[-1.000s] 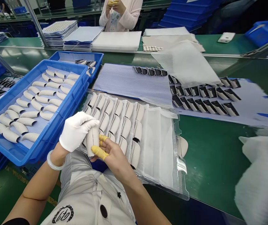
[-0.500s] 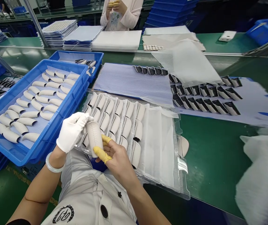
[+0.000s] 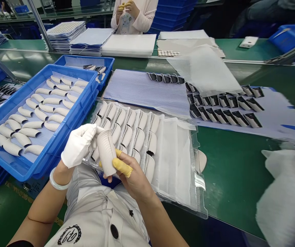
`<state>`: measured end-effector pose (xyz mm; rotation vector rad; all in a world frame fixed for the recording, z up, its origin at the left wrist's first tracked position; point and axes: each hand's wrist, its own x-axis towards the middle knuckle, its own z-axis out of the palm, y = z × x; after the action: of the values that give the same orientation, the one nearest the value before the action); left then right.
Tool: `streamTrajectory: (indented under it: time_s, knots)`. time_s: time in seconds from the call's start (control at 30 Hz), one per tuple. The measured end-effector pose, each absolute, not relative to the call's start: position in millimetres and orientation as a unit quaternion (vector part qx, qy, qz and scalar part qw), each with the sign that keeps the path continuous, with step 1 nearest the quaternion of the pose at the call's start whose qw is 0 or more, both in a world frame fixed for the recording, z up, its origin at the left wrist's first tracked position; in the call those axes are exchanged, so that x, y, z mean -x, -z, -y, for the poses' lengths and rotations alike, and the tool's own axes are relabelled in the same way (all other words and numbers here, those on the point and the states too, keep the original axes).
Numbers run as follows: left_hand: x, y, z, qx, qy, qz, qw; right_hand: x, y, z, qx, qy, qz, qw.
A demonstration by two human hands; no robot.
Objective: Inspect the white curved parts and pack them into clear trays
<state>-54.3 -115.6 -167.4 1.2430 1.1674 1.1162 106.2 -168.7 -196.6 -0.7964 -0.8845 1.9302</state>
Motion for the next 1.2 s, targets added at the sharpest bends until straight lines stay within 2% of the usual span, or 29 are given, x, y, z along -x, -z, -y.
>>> streamTrajectory:
  time_s: [0.1,0.27,0.7,0.83,0.93,1.0,1.2]
  knots:
    - [53.9,165.9,117.3,-0.527,-0.463,-0.492,0.516,-105.5,196.5,167.8,0.308,-0.790,0.330,0.415]
    - [48.1,157.8,117.9,-0.566,-0.481,-0.513,0.431,-100.7,195.5,165.8,0.307,-0.792,0.328,0.414]
    - [50.1,160.3,117.8,-0.558,-0.504,-0.488,0.443,-99.1,196.4,167.2,0.241,-0.828,0.280,0.423]
    - [56.3,157.5,124.6,-0.647,-0.420,-0.459,0.441,-98.9,196.9,166.8,0.254,-0.817,0.276,0.439]
    - [57.3,155.3,130.4,-0.734,-0.322,-0.450,0.394,-98.8,195.6,166.5,0.296,-0.791,0.268,0.464]
    - [55.1,155.1,132.3,-0.747,-0.301,-0.466,0.367,-98.1,194.2,166.7,0.322,-0.772,0.271,0.476]
    - [47.9,162.5,125.9,-0.626,-0.466,-0.495,0.381,-93.2,192.4,169.7,0.299,-0.784,0.287,0.462]
